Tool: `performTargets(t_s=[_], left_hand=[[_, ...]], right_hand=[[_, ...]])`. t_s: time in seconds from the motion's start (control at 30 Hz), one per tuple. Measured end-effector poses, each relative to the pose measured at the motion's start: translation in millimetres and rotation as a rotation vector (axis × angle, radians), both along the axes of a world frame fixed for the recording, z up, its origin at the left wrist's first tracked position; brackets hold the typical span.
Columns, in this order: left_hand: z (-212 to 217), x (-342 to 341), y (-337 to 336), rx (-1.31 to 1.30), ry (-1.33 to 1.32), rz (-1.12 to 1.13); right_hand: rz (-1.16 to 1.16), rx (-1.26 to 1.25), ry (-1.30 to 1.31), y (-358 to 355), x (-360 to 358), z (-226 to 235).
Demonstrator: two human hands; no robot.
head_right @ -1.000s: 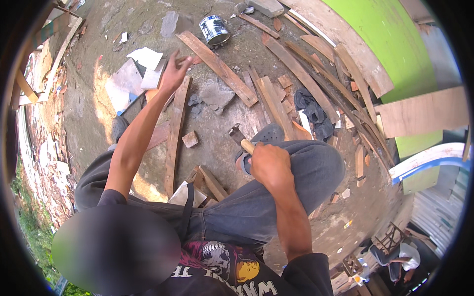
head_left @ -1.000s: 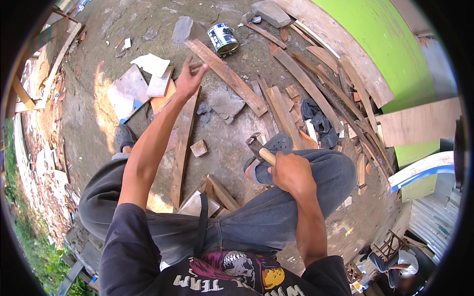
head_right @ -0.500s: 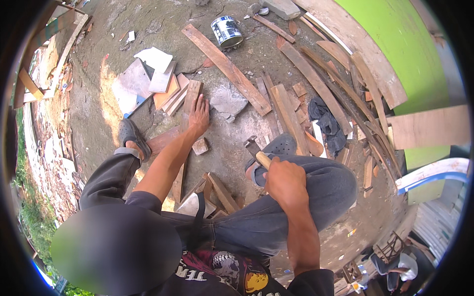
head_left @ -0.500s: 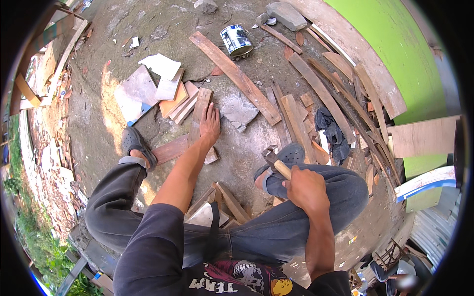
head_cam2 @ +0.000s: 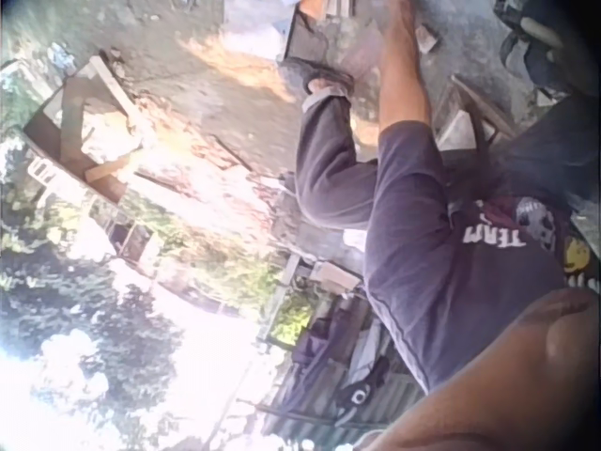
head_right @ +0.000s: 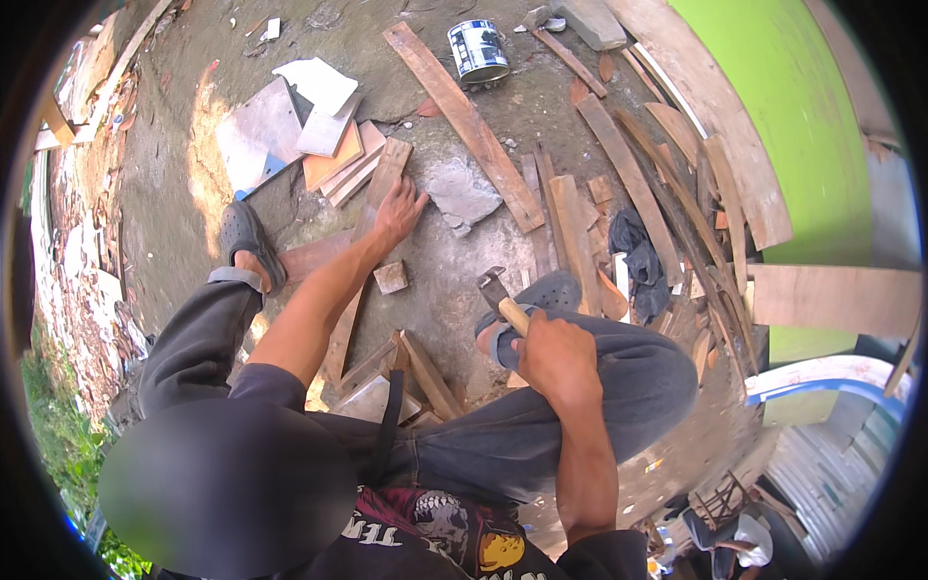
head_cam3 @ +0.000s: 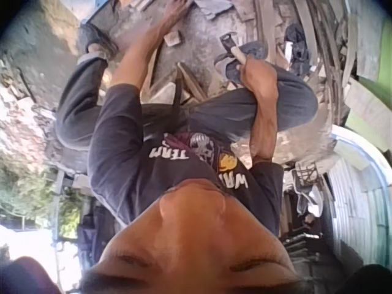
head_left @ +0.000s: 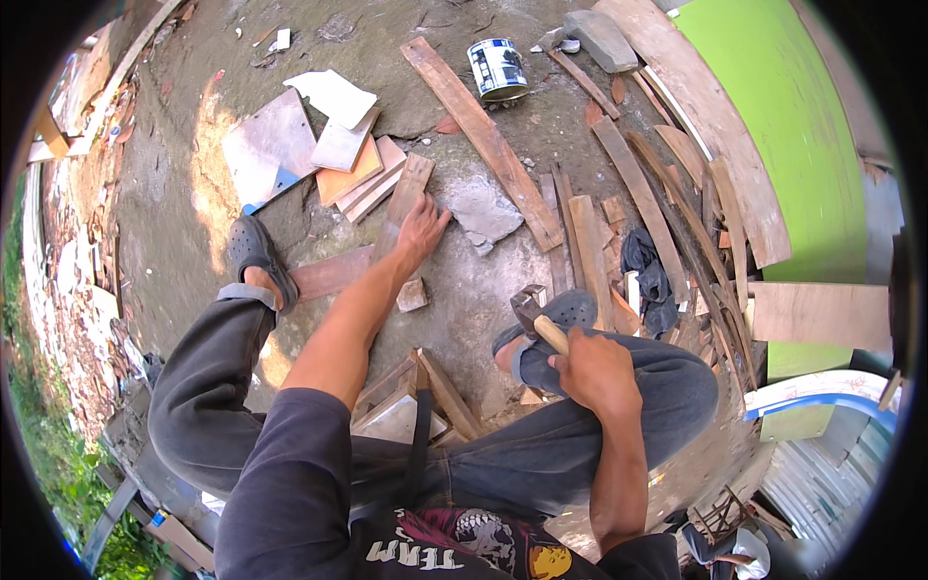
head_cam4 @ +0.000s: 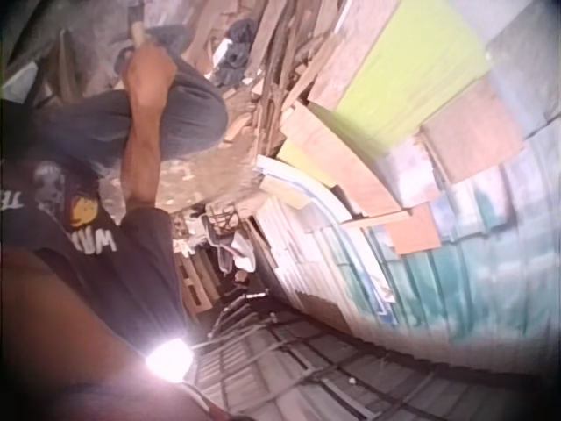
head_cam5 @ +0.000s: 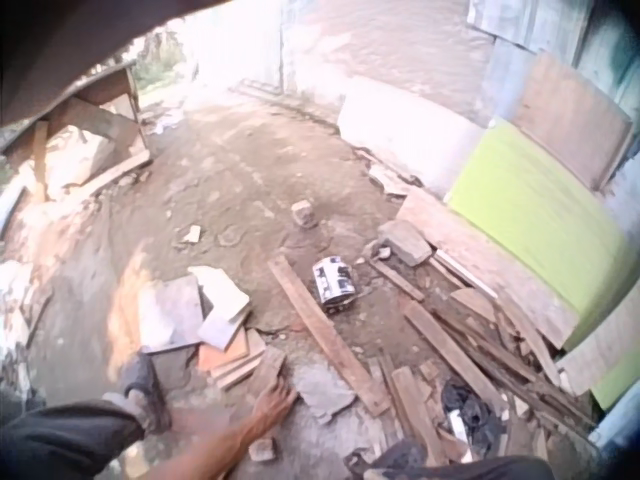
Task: The person sits on the ground and uses a hammer to repeatedly strike a piece of wood, breaking it into smaller pieces. The person picks up the wood, positions it, and strikes it multiple times to split it.
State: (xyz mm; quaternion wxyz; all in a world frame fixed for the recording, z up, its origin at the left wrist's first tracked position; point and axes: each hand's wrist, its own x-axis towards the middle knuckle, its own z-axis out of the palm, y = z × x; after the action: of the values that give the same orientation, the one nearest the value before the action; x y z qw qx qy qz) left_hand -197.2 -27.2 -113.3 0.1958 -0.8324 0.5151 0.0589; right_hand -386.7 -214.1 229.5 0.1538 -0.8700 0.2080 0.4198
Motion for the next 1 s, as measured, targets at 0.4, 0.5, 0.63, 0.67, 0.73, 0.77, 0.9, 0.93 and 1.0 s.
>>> performTargets(t_s=[0.4,0.5,0.63,0.67,0.73,0.77,0.9,0.93,1.0], left_hand=[[-3,-39,21,0.032,-0.049,-0.037],[-2,-36,15,0.068,0.043,-0.011],[5,-38,10,0.141,0.074,-0.063],[4,-41,12,0.143,0.149,-0.023],[-1,-47,19,0.147,0.295,0.063],[-4,-48,24,0.102,0.361,0.129],[25,-36,14,-0.087,0.663,0.551],[44,-24,3,-0.137,0.747,0.695],[65,16,-5,-0.507,0.741,0.907]], right_hand=[[0.013,-0.046,0.018,3,3,-7],[0.01,-0.031,0.011,4,4,-7],[0.01,-0.023,0.007,2,0,-9],[0.014,-0.019,0.004,2,-2,-9],[0.029,-0.016,-0.006,3,-2,-10],[0.037,-0.016,-0.011,4,-2,-10],[0.03,-0.027,-0.02,2,-7,-9],[0.021,-0.034,-0.033,1,-9,-7],[0.025,-0.03,-0.065,2,-10,-7]])
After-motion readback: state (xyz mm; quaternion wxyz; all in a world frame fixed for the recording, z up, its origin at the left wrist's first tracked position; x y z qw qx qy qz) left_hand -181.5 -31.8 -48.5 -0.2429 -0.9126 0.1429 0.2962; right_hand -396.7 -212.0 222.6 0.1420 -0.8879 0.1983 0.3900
